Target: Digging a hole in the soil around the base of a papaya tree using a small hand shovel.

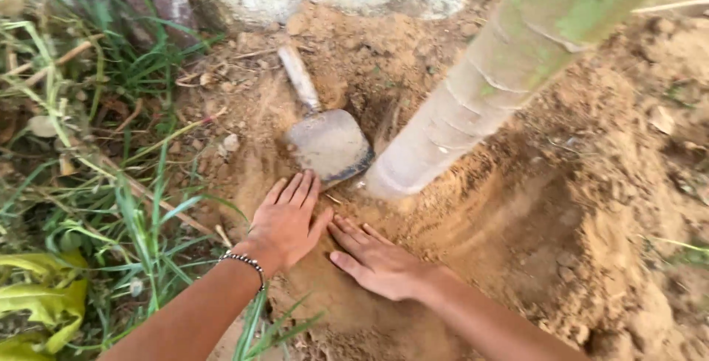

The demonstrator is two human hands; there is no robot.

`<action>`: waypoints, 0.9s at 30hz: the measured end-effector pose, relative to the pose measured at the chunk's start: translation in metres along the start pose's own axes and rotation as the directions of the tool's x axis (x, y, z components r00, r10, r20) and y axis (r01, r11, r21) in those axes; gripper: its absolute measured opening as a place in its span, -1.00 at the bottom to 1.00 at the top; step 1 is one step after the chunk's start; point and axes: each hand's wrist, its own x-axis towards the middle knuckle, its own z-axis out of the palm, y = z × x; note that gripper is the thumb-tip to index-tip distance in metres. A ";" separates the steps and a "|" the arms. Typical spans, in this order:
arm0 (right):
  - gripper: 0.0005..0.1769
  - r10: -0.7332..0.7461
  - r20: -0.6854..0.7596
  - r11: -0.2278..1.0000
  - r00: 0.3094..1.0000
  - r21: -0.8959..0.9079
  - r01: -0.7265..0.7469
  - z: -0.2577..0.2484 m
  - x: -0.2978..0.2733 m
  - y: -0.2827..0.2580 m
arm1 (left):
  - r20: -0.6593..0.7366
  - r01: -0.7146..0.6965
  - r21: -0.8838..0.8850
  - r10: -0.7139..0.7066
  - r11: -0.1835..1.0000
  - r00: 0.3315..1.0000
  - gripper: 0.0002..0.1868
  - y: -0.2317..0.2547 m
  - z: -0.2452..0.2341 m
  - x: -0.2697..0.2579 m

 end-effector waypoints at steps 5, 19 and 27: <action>-0.08 -0.078 -0.050 0.997 0.996 -0.019 0.077 0.001 -0.037 0.039 | 0.396 -0.044 -0.038 0.056 0.998 0.916 -0.16 0.028 -0.023 0.005; -0.36 0.215 0.073 0.975 0.974 -0.066 -0.211 -0.031 -0.124 0.073 | 0.679 -0.094 -0.400 0.363 0.912 0.638 -0.16 0.146 0.005 0.020; -0.35 0.304 -0.427 0.941 0.851 -0.001 -0.337 0.038 -0.128 0.083 | 0.561 0.129 -0.753 0.527 0.646 0.638 -0.25 0.171 -0.041 0.020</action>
